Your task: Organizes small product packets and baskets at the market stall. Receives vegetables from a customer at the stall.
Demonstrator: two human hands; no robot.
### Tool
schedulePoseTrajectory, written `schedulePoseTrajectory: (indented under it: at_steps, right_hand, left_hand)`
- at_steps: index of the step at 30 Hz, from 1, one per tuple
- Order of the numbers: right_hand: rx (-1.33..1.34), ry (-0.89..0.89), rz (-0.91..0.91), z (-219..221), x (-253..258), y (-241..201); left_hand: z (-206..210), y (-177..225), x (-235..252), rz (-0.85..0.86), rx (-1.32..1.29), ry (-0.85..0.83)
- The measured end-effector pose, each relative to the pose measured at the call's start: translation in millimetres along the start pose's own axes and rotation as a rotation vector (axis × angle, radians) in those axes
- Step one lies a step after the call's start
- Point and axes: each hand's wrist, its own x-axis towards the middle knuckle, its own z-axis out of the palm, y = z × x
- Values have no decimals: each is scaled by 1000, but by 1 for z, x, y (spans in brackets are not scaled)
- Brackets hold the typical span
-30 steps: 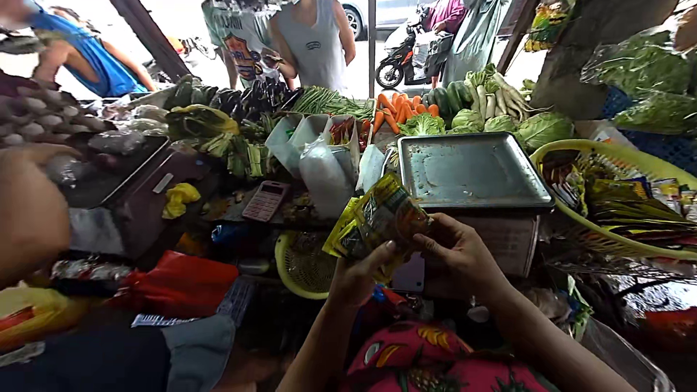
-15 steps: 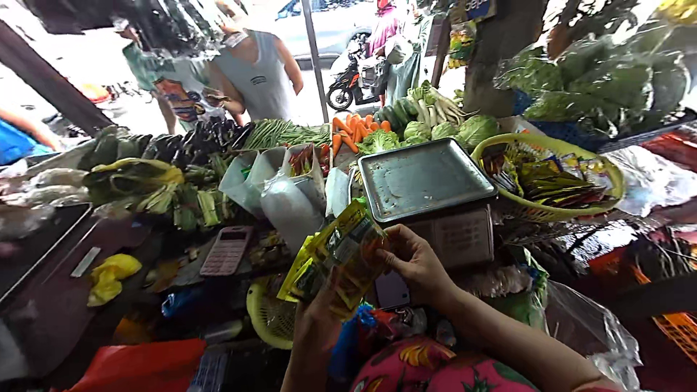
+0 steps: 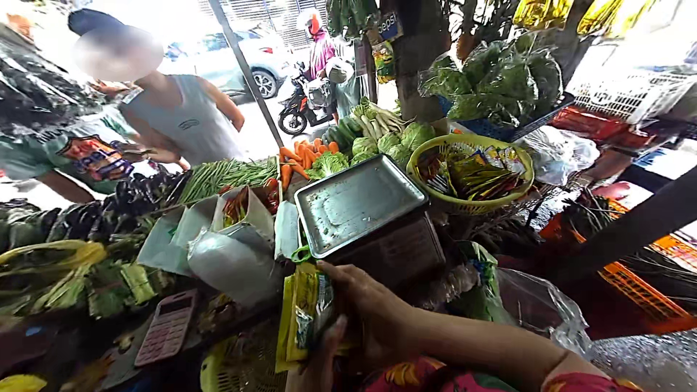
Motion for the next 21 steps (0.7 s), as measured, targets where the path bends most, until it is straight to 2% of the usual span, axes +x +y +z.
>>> schedulePoseTrajectory:
  at_steps: [5, 9, 10, 12, 15, 18, 21]
  right_hand:
    - [-70, -64, -3, -23, -3, -1]
    - [-183, -183, -72, -32, -3, -4]
    - [-185, -225, -113, -28, -3, -5]
    - [-171, -287, -203, -15, -3, -7]
    - [-78, -302, -248, 5, -1, -4]
    - [126, -289, -203, 27, -1, 4]
    - [249, -433, -96, 33, -4, 0]
  left_hand:
    - [1, 10, -11, 26, 73, -76]
    - [-34, 28, -18, 6, 80, -248]
    - [-36, 32, -24, -23, 115, -226]
    - [-30, 30, -39, -48, 211, -80]
    - [-26, 14, -49, 7, 300, 100]
    - [-39, -2, -56, 36, 291, 146]
    - [-65, -10, -68, -58, 219, 141]
